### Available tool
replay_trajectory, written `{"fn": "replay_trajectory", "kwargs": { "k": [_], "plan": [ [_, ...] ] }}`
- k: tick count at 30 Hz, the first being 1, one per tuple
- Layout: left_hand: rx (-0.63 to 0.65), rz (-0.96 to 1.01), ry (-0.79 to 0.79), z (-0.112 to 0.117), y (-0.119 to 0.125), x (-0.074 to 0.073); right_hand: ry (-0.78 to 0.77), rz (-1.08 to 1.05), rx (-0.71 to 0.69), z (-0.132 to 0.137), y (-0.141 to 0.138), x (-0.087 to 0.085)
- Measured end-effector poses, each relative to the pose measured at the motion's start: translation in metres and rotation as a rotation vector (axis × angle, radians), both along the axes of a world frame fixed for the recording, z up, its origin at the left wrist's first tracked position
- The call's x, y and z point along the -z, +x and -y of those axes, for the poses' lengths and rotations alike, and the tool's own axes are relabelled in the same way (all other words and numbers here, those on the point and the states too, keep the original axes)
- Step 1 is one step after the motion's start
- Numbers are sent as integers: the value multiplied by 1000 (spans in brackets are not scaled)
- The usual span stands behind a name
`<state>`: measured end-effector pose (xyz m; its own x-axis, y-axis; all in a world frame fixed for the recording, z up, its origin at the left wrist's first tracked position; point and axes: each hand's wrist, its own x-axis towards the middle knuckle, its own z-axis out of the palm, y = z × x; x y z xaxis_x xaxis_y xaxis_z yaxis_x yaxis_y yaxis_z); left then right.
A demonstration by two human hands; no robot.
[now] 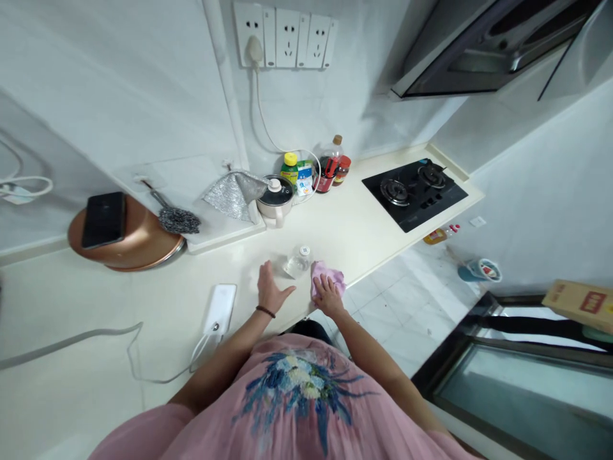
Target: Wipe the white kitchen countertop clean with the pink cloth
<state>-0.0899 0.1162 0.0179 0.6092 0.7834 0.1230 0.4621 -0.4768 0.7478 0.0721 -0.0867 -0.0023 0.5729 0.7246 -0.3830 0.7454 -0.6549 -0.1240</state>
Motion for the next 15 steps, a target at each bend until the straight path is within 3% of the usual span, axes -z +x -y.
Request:
{"fn": "replay_trajectory", "kwargs": {
  "k": [4,7,11,15],
  "plan": [
    [-47,123,-7,15,68,-10,-34,-7,-35,2,3,1],
    [-107,123,-38,15,88,-16,-52,-25,-79,4,15,1],
    [-188,103,-94,15,66,-18,-81,-11,-98,6,52,-4],
    [-280,68,-158,22,4,-20,-111,24,-1,6,104,-11]
  ]
}}
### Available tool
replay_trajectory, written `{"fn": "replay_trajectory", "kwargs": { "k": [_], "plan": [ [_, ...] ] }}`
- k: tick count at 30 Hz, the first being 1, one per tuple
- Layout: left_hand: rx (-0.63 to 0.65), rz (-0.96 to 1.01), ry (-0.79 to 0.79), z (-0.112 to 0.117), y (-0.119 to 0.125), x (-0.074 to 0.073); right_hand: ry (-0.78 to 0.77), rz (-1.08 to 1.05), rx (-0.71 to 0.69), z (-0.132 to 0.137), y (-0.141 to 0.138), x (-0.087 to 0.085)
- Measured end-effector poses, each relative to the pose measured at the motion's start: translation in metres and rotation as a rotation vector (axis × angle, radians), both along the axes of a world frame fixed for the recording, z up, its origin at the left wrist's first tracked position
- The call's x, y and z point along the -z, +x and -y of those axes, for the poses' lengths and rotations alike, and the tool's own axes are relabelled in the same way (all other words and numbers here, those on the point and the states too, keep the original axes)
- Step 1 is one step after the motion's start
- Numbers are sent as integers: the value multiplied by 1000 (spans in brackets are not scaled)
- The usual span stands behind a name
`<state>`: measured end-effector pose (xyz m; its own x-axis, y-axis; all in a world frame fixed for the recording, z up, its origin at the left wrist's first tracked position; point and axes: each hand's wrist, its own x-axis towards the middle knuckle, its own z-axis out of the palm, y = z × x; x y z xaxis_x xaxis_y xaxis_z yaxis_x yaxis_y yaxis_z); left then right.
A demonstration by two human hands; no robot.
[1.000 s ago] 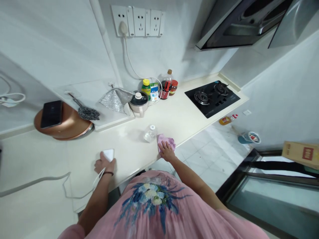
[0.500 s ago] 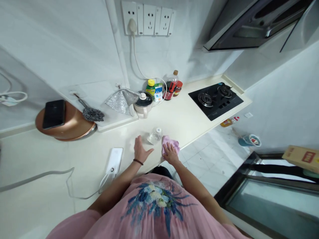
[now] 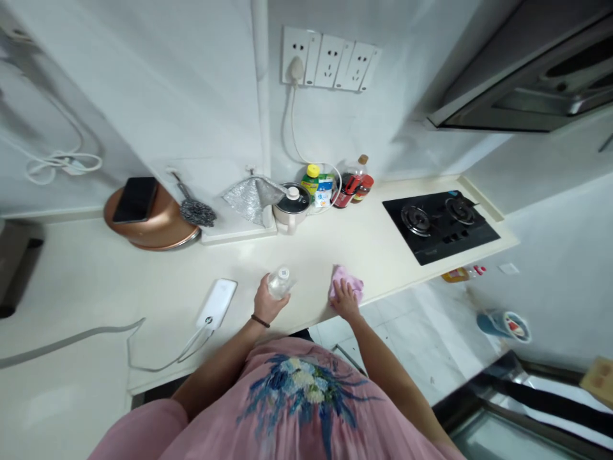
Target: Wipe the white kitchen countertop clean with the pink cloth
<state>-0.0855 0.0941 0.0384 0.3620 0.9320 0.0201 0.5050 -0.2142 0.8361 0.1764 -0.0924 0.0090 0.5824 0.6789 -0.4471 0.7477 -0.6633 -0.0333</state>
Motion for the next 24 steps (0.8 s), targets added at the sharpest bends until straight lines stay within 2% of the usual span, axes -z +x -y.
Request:
{"fn": "replay_trajectory", "kwargs": {
  "k": [3,5,7,9,12,15,17,19,21,24],
  "plan": [
    [-71,-35,-29,8,-51,-5,17,19,111,-10,32,-3],
    [-102,-44,-39,14,-79,-8,38,35,178,-26,44,-6],
    [-133,-43,-50,20,-102,-10,58,46,208,-53,45,-11],
    [-150,-34,-68,25,-118,-10,64,32,151,-91,35,-17],
    [-160,5,-89,32,-131,-11,75,-43,-52,-165,-6,-22],
    [-134,35,-109,34,-135,-14,108,-129,-230,-235,-73,-16],
    [-111,35,-119,34,-136,-18,96,-214,-429,-268,-121,-10],
    [-111,29,-125,32,-136,-21,81,-294,-601,-287,-161,-3],
    [-109,22,-137,30,-136,-21,82,-348,-692,-292,-182,1],
    [-82,24,-137,26,-135,-17,113,-367,-678,-283,-171,1]
  ]
}}
